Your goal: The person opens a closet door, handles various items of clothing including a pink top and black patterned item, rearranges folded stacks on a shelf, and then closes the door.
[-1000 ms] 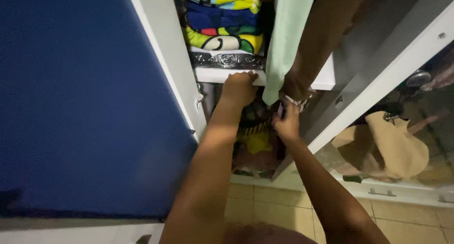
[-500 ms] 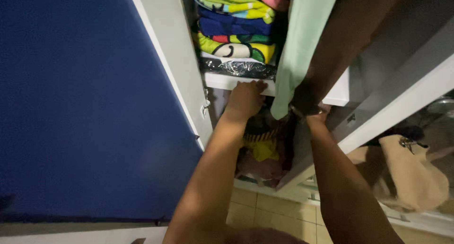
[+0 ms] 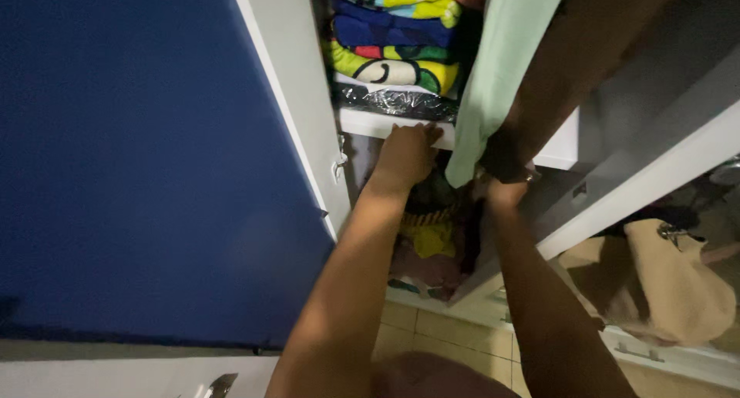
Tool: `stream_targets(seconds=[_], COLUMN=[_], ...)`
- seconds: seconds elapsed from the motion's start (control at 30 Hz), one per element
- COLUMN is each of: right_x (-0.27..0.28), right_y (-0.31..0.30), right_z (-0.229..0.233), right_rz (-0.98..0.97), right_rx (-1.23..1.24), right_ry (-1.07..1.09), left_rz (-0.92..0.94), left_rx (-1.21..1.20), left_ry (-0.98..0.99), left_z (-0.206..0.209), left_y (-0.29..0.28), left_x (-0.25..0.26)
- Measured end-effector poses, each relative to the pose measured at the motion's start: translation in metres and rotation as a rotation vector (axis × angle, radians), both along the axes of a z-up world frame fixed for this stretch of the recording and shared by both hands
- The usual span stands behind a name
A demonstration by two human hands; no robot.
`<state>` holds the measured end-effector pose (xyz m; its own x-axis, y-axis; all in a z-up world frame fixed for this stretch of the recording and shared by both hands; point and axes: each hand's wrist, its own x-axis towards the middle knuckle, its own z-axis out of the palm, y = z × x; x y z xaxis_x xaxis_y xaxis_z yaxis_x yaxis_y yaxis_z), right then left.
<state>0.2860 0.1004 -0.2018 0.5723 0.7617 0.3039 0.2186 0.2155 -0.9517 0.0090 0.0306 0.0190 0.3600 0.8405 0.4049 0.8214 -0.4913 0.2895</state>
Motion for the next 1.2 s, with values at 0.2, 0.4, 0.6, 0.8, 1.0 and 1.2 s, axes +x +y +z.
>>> stream_targets(seconds=[0.2, 0.4, 0.6, 0.8, 1.0, 1.2], right_x=[0.011, 0.021, 0.004, -0.027, -0.058, -0.074], right_y=[-0.035, -0.061, -0.083, -0.064, -0.022, 0.021], right_z=[-0.006, 0.01, 0.017, 0.012, 0.017, 0.015], right_rz=[-0.103, -0.053, -0.176, -0.11, 0.171, 0.28], right_rx=[0.059, -0.044, -0.107, -0.075, -0.535, -0.673], right_ry=[-0.248, -0.223, -0.481, -0.532, -0.4, -0.224], left_rz=[-0.006, -0.017, -0.007, 0.028, 0.045, 0.063], left_rx=[0.008, 0.037, 0.12, 0.15, 0.115, -0.08], left_ry=[0.065, 0.026, 0.004, 0.118, 0.124, 0.139], left_z=[0.001, -0.011, -0.028, -0.036, -0.015, 0.005], left_y=[-0.01, -0.018, -0.015, -0.009, -0.019, -0.034], left_x=[0.004, 0.005, 0.005, 0.008, 0.003, -0.001])
